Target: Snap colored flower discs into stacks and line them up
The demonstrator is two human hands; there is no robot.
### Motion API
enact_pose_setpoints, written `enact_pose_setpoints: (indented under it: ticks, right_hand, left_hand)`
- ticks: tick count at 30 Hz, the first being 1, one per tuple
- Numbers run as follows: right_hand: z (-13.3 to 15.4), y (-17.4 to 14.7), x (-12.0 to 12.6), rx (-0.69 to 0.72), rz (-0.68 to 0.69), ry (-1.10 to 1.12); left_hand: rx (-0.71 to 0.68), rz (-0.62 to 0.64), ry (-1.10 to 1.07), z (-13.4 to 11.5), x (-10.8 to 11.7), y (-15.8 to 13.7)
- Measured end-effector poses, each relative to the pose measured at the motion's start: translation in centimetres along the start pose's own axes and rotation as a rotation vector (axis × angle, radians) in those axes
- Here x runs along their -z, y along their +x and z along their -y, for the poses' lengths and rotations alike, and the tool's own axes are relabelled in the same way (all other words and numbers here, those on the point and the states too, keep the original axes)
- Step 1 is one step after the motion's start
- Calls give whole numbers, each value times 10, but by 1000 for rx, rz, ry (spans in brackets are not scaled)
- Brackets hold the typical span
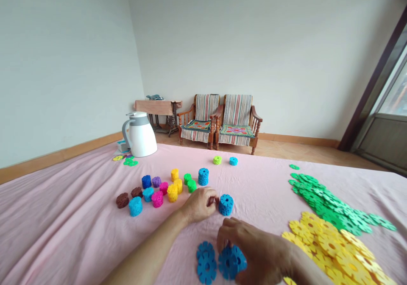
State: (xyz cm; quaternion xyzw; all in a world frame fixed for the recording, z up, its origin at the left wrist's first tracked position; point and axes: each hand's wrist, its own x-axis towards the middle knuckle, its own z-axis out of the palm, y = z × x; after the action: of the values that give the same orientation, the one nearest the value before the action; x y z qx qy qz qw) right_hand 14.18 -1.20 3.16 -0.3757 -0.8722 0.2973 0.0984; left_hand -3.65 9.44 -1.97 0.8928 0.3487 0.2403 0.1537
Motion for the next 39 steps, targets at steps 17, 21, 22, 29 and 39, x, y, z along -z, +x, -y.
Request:
enact_pose_setpoints:
  ticks: [17, 21, 22, 29, 39]
  right_hand:
    - [-63, 47, -19, -284, -827, 130]
    - [-65, 48, -21, -275, -817, 122]
    - [-64, 48, -20, -273, -819, 117]
    - [-40, 16, 8, -228, -613, 107]
    - [-21, -7, 0, -106, 28, 1]
  left_hand:
    - [-16, -1, -25, -1, 2, -1]
    - [-10, 7, -27, -2, 3, -1]
    - [-8, 8, -28, -2, 3, -1]
    - [-3, 30, -27, -2, 3, 0]
    - [4, 29, -14, -3, 3, 0]
